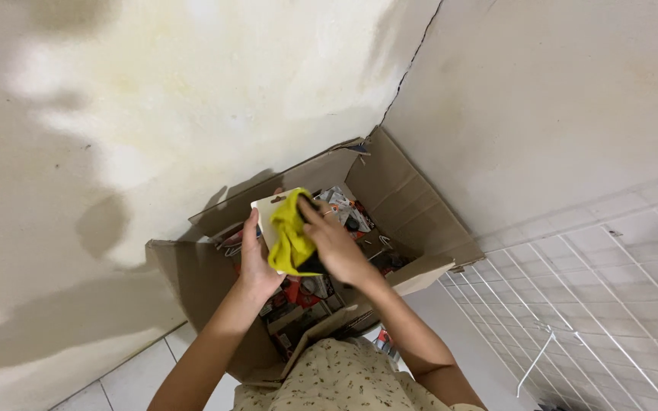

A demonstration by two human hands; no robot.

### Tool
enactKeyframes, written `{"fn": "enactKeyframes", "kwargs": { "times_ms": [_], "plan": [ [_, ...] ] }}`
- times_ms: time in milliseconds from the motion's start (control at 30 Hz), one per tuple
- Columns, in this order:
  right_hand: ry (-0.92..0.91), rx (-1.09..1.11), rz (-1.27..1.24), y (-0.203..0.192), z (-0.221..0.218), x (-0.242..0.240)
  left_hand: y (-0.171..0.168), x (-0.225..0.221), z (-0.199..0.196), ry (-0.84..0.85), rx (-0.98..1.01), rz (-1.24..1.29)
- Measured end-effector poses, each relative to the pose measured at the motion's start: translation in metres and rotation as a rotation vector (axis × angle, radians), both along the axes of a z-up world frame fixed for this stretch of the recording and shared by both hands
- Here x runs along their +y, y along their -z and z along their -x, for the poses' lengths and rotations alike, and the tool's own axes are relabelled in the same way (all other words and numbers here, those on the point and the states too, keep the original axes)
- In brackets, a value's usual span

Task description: The recorder is wiping motorcycle parts with a cloth and hanging them on a display rack.

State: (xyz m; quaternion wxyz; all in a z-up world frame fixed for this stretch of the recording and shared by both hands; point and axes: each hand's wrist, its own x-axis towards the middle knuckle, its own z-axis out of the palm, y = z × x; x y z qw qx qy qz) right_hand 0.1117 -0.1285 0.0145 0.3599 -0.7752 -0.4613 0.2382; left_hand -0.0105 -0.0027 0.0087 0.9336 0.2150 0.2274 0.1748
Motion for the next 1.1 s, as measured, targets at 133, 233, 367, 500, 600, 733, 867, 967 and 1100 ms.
{"fn": "enactKeyframes", "kwargs": {
  "times_ms": [133, 233, 367, 500, 600, 733, 867, 967, 1100],
  "plan": [
    [0.067, 0.092, -0.036, -0.034, -0.017, -0.004, 0.002, -0.003, -0.001, 0.054, -0.054, -0.048],
    [0.183, 0.231, 0.026, -0.057, -0.019, -0.007, 0.060, 0.000, -0.002, 0.114, -0.059, -0.093],
    [0.219, 0.364, -0.113, -0.051, -0.023, -0.018, 0.043, -0.006, -0.005, 0.175, 0.004, -0.166],
    [0.138, 0.331, -0.235, -0.032, -0.018, -0.024, 0.033, -0.006, -0.004, 0.146, 0.031, -0.176],
    [0.128, 0.020, -0.095, -0.047, -0.004, -0.017, 0.046, -0.004, -0.006, 0.142, 0.043, -0.163],
    [0.099, -0.169, -0.231, -0.037, -0.001, -0.014, 0.047, -0.006, -0.006, 0.141, 0.079, -0.194],
    [0.183, 0.065, -0.353, -0.018, -0.021, -0.024, 0.040, -0.007, -0.005, 0.153, 0.060, -0.209],
    [0.330, 0.369, -0.362, -0.047, -0.030, -0.035, 0.047, -0.006, 0.000, 0.191, 0.084, -0.190],
    [0.163, 0.648, -0.500, -0.085, -0.046, -0.056, 0.001, -0.003, 0.003, 0.271, 0.072, -0.202]
  ]
}}
